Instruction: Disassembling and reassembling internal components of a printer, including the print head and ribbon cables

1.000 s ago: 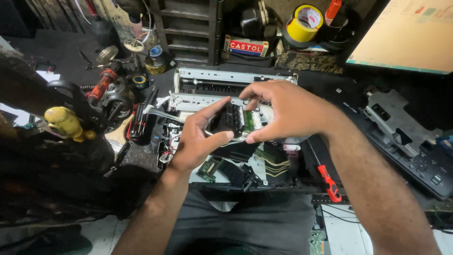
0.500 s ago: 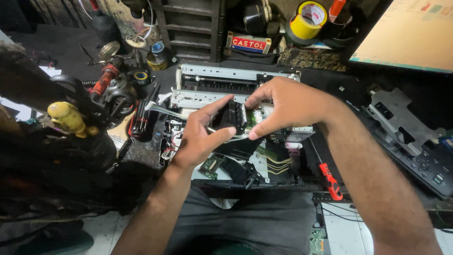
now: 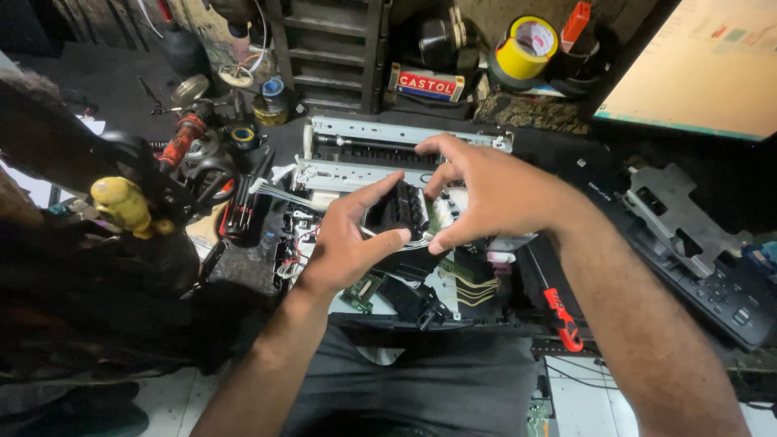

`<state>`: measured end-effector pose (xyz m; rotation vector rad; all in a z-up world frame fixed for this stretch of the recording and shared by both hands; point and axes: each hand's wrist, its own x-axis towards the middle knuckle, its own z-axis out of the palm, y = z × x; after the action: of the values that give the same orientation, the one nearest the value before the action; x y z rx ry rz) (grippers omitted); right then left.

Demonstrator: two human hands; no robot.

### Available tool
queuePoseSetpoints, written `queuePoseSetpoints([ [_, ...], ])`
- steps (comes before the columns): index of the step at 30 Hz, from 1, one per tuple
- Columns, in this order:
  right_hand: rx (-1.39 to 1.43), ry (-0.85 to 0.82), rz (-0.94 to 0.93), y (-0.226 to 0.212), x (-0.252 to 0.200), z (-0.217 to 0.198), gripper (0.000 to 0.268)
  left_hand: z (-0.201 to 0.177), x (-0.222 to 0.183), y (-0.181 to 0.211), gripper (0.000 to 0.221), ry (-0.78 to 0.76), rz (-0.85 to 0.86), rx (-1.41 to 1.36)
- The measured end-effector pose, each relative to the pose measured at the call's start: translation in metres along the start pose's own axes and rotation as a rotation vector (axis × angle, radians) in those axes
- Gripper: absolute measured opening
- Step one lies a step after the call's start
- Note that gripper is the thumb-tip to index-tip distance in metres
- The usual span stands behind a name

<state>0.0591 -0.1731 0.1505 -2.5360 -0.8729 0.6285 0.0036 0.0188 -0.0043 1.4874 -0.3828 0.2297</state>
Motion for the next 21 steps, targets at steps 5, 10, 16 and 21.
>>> queuePoseSetpoints([
  [5,-0.065,0.005,-0.041,0.004,0.000,0.004,0.107,-0.002,0.000,-0.003,0.072,0.004,-0.004,-0.006],
  [10,-0.088,0.042,-0.091,0.013,-0.002,0.005,0.094,-0.001,-0.001,0.003,0.073,0.017,-0.015,-0.018],
  [16,-0.064,0.104,-0.352,0.029,0.005,0.009,0.037,0.000,-0.002,0.007,0.070,0.038,-0.032,-0.047],
  [21,-0.052,0.116,-0.365,0.029,0.006,0.010,0.038,-0.001,-0.001,0.008,0.073,0.034,-0.017,-0.050],
])
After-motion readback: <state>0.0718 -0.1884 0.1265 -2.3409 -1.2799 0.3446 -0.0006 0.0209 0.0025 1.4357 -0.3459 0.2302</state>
